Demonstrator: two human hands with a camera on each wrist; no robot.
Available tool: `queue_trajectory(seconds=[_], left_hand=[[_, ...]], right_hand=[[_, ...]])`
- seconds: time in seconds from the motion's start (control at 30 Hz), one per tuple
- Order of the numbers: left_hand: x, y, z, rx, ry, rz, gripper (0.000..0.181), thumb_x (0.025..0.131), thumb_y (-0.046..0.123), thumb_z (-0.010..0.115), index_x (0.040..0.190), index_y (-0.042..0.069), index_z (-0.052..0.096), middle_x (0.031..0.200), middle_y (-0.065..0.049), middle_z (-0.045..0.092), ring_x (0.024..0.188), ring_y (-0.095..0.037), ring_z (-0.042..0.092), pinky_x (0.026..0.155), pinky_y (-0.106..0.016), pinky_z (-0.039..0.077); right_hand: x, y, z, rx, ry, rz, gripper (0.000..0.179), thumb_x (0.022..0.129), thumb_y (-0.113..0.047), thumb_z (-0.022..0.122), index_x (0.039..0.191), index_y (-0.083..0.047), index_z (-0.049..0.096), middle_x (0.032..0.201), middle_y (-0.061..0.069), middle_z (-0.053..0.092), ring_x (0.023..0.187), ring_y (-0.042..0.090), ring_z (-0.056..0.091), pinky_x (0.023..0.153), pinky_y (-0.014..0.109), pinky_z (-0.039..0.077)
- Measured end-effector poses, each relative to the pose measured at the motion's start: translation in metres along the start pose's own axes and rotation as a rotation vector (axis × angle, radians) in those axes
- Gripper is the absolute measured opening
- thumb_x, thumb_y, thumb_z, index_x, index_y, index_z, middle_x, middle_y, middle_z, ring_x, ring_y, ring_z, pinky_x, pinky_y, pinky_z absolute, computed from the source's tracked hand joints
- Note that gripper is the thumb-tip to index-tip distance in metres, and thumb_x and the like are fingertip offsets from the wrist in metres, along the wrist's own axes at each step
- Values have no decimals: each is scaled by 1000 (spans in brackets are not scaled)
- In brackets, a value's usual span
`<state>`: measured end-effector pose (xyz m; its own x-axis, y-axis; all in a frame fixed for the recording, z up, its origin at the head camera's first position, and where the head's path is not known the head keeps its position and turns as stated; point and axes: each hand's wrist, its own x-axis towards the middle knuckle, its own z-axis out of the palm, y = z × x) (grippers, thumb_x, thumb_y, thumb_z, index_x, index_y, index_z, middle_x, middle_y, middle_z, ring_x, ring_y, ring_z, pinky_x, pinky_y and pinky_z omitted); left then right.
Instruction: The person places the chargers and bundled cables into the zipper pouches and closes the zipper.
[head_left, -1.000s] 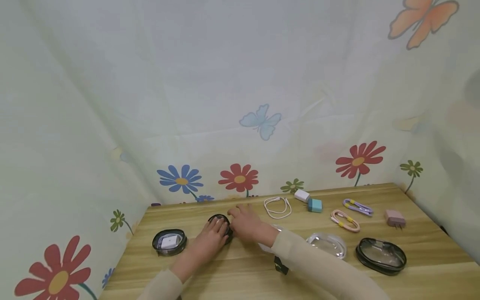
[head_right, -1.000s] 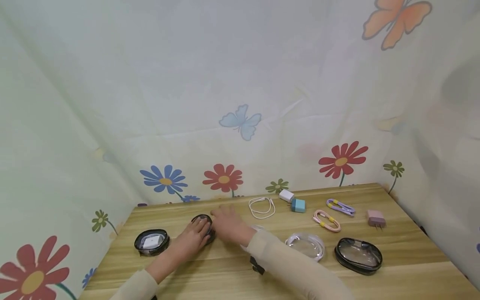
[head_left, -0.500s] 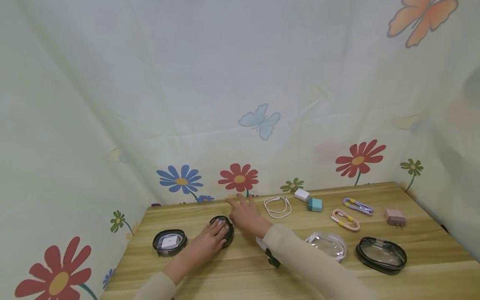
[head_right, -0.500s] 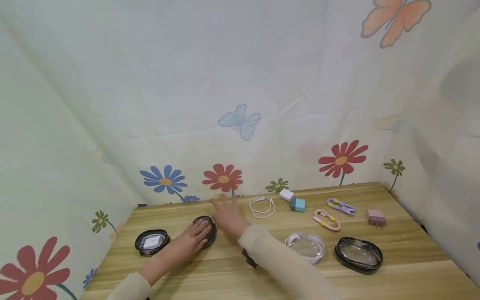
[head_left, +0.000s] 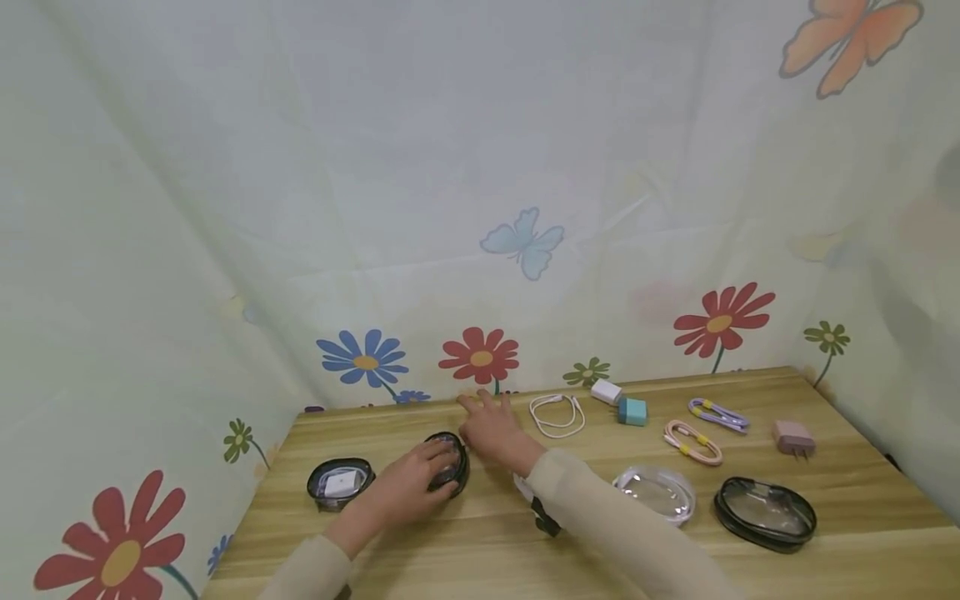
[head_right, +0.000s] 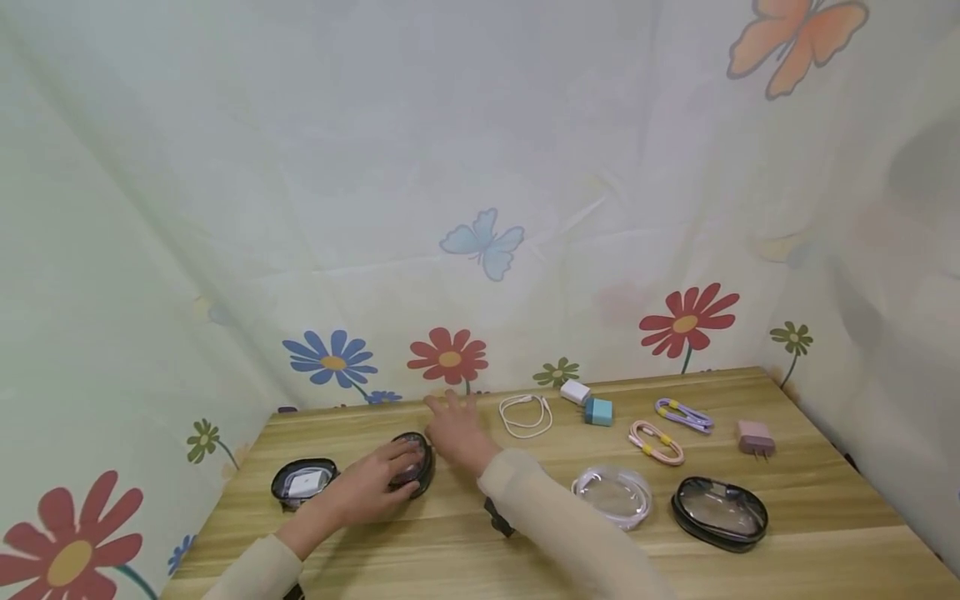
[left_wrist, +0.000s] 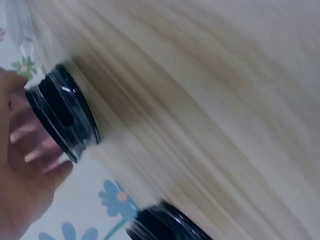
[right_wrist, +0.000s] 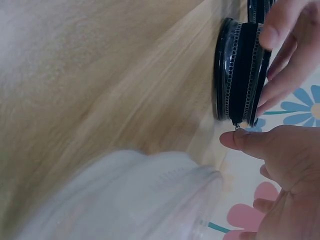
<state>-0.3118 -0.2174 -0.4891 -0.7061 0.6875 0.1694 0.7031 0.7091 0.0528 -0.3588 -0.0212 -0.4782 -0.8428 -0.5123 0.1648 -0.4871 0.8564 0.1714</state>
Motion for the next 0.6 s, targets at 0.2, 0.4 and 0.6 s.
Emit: queue_trajectory(seconds=[0.2, 0.4, 0.6], left_hand=[[12, 14, 4, -10, 76, -240, 55, 96, 47, 69, 127, 1, 67, 133, -16, 61, 125, -38, 56, 101, -53, 49], [20, 23, 7, 12, 96, -308, 51, 93, 36, 74, 123, -4, 68, 129, -21, 62, 118, -40, 61, 95, -53, 53], [23, 29, 9, 68, 109, -247, 44, 89, 19, 75, 121, -10, 67, 129, -27, 62, 117, -45, 61, 99, -52, 50]], right_hand=[[-4, 0, -6, 56, -1, -27, 17, 100, -30, 65, 104, -37, 80, 159, -4, 40, 147, 36, 31, 108, 69, 34], [-11, 0, -7, 29, 9, -84, 18, 99, -33, 66, 109, -39, 79, 164, -5, 32, 152, 38, 22, 111, 72, 27], [-19, -1, -4, 17, 29, -103, 25, 102, -28, 63, 118, -42, 76, 167, -5, 26, 153, 39, 20, 110, 74, 27]])
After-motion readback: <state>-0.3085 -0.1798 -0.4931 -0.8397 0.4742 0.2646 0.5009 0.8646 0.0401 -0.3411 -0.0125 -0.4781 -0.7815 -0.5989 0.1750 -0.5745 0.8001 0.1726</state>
